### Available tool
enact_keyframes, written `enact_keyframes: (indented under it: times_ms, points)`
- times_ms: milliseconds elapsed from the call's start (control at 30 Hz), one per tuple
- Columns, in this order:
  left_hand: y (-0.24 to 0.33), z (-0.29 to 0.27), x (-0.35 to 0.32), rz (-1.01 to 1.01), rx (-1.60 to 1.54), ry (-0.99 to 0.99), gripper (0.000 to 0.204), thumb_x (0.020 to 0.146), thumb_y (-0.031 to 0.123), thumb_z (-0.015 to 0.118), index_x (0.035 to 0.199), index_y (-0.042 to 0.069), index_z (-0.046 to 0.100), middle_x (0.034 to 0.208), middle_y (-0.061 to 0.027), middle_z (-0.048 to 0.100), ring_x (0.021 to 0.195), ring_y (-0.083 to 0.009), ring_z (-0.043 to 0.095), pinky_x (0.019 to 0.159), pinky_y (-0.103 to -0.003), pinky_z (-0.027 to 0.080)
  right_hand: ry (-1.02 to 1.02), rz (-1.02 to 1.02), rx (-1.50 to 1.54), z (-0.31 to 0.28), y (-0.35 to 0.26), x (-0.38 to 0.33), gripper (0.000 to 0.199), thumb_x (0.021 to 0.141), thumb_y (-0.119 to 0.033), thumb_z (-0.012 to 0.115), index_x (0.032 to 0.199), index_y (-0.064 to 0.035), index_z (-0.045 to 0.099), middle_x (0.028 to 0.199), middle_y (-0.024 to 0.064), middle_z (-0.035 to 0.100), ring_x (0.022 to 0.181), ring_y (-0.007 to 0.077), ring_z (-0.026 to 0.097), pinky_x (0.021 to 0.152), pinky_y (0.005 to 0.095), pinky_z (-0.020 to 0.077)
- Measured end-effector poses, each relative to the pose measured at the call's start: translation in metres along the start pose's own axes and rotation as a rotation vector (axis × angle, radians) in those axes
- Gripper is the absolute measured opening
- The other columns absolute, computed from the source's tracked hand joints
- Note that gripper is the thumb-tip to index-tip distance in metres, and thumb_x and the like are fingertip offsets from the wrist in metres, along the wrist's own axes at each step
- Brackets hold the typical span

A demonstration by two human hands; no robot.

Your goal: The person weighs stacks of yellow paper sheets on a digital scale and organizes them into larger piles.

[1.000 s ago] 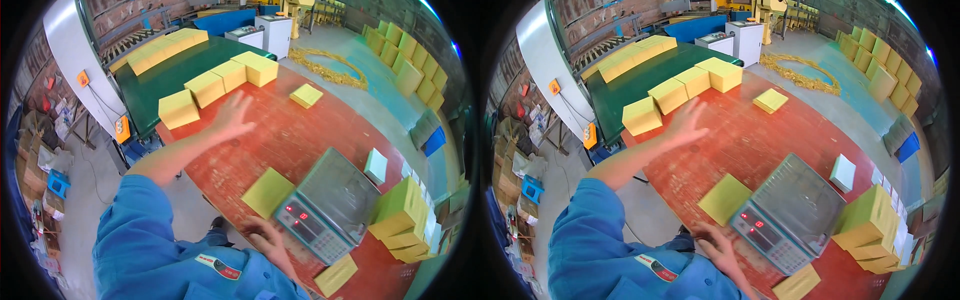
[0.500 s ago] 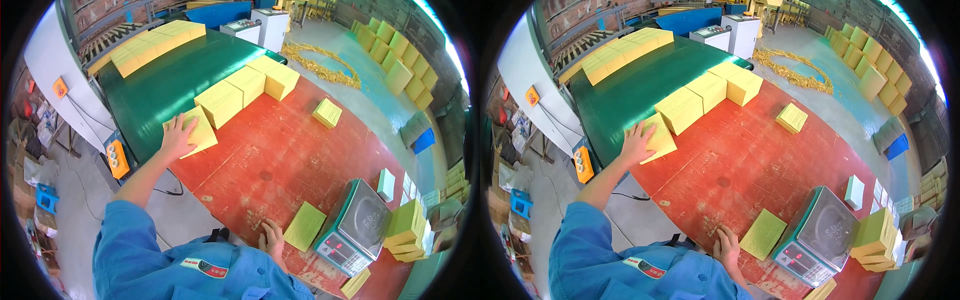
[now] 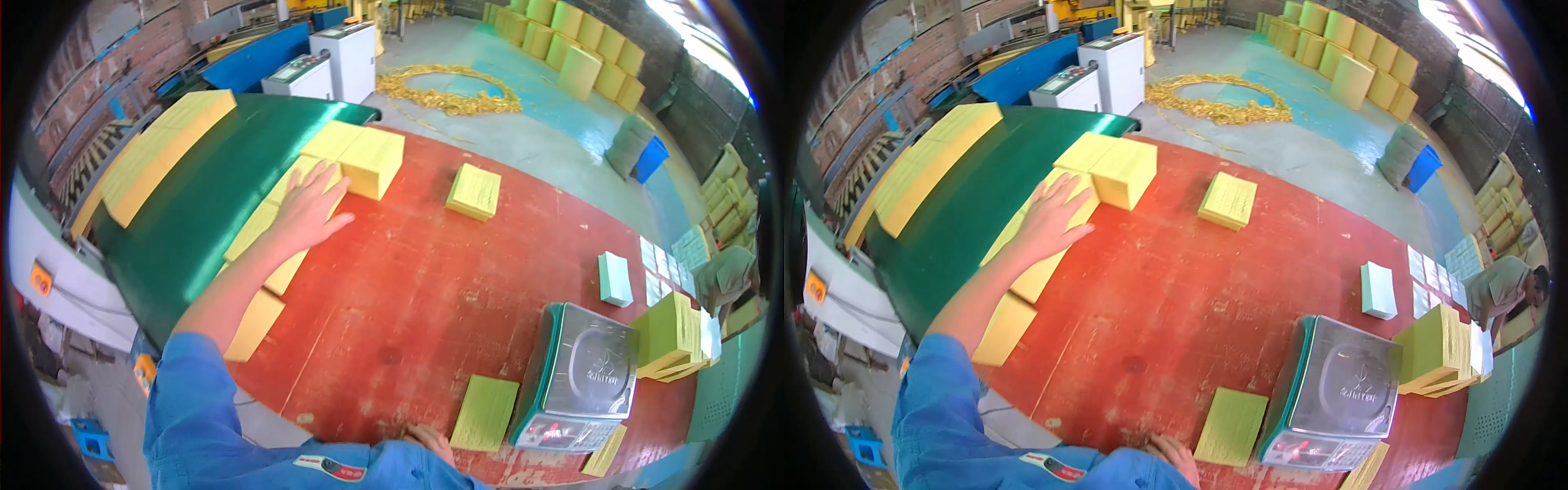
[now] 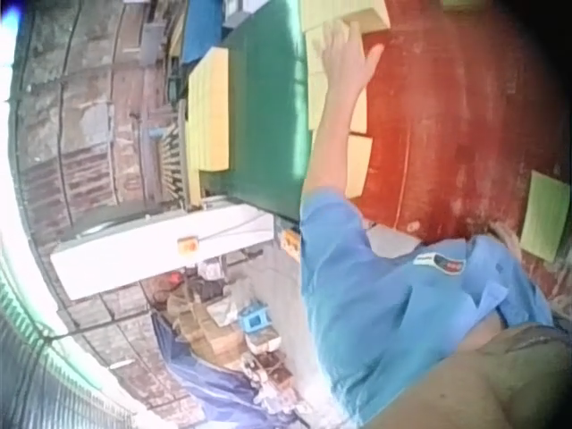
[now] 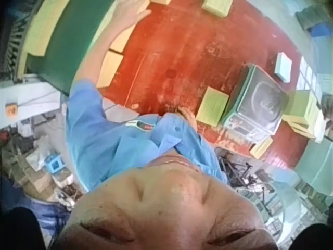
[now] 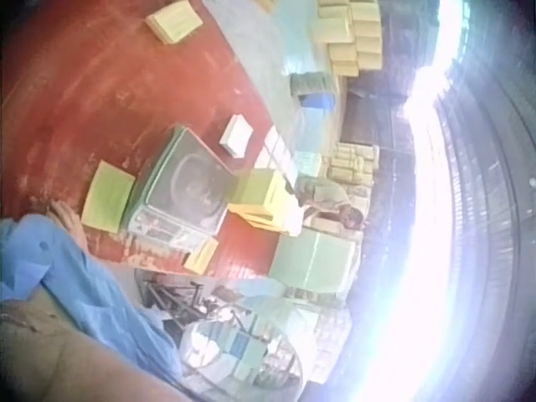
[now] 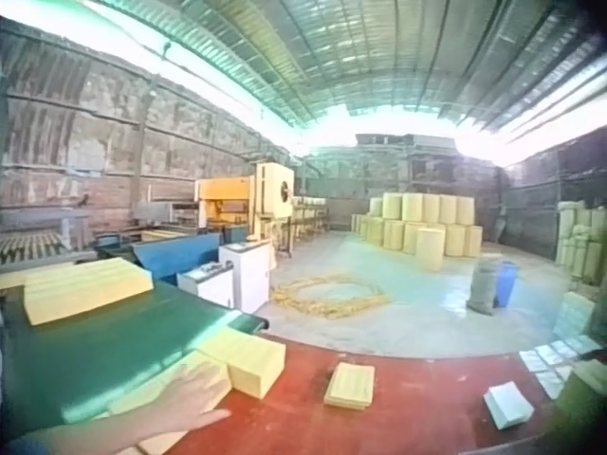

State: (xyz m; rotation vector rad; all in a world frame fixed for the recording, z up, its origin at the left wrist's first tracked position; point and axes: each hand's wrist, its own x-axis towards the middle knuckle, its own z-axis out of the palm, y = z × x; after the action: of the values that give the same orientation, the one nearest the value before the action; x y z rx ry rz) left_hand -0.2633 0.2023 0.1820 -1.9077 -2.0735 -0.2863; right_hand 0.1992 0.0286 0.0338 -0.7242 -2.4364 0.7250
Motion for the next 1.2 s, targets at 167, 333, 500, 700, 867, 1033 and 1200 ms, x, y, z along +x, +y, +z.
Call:
enact_keyframes:
  times_ms: [167,333,500,700,867,1033,1200]
  points:
    - [-0.040,0.107,0.159,-0.049,0.141,-0.044,0.064,0.097,0.055,0.046,0.148,0.016,0.045,0.155,-0.0152,0.036,0.146,-0.0306,0.029,0.117,-0.058,0.021,-0.112,0.265,0.136,0.016,0.012,-0.015,0.039,0.091,-0.027,0.058,0.123,-0.0069,0.064,0.138,0.0135,0.055,0.131,0.0338,0.047,0.111,0.0456,0.0365]
    - [-0.059,0.167,0.208,-0.155,0.042,-0.117,0.067,0.099,0.059,0.039,0.151,0.017,0.039,0.158,-0.0143,0.032,0.148,-0.0293,0.026,0.119,-0.057,0.017,-0.109,0.312,0.064,0.023,0.014,-0.009,0.038,0.091,-0.026,0.058,0.123,-0.0070,0.065,0.138,0.0133,0.055,0.131,0.0340,0.047,0.111,0.0458,0.0366]
    - [-0.052,0.188,0.202,-0.109,0.018,-0.068,0.067,0.099,0.056,0.039,0.148,0.011,0.042,0.152,-0.0146,0.041,0.144,-0.0278,0.033,0.117,-0.050,0.020,-0.118,0.295,0.099,0.018,0.012,-0.009,0.036,0.091,-0.025,0.058,0.122,-0.0072,0.065,0.138,0.0131,0.055,0.131,0.0341,0.047,0.111,0.0460,0.0367]
    - [0.026,0.164,0.160,-0.015,0.017,-0.178,0.070,0.096,0.063,0.039,0.153,0.022,0.036,0.160,-0.0059,0.030,0.150,-0.0263,0.023,0.119,-0.062,0.012,-0.109,0.178,0.118,0.020,0.013,-0.011,0.035,0.091,-0.024,0.057,0.121,-0.0074,0.066,0.138,0.0128,0.055,0.131,0.0342,0.046,0.111,0.0463,0.0368]
    - [0.052,0.134,0.141,0.067,-0.006,-0.184,0.076,0.092,0.065,0.048,0.154,0.024,0.032,0.162,-0.0053,0.025,0.151,-0.0277,0.020,0.117,-0.065,0.013,-0.065,0.086,0.119,0.023,0.018,-0.020,0.033,0.089,-0.021,0.061,0.119,-0.0074,0.066,0.137,0.0136,0.056,0.132,0.0346,0.046,0.111,0.0475,0.0369]
    - [0.019,0.110,0.139,-0.132,-0.001,-0.176,0.096,0.080,0.069,0.062,0.156,0.022,0.028,0.161,-0.0197,0.022,0.148,-0.0402,0.021,0.118,-0.059,0.018,0.002,0.101,0.063,0.020,0.005,-0.016,0.036,0.083,-0.019,0.068,0.117,-0.0085,0.067,0.132,0.0121,0.059,0.128,0.0312,0.051,0.105,0.0438,0.0433]
    - [0.018,0.135,0.132,-0.209,-0.026,-0.254,0.097,0.077,0.073,0.062,0.154,0.023,0.032,0.154,-0.0204,0.034,0.143,-0.0406,0.030,0.118,-0.059,0.018,0.064,0.108,0.021,0.006,0.001,0.002,0.032,0.078,-0.008,0.070,0.110,-0.0084,0.069,0.124,0.0089,0.064,0.120,0.0289,0.058,0.096,0.0402,0.0517]
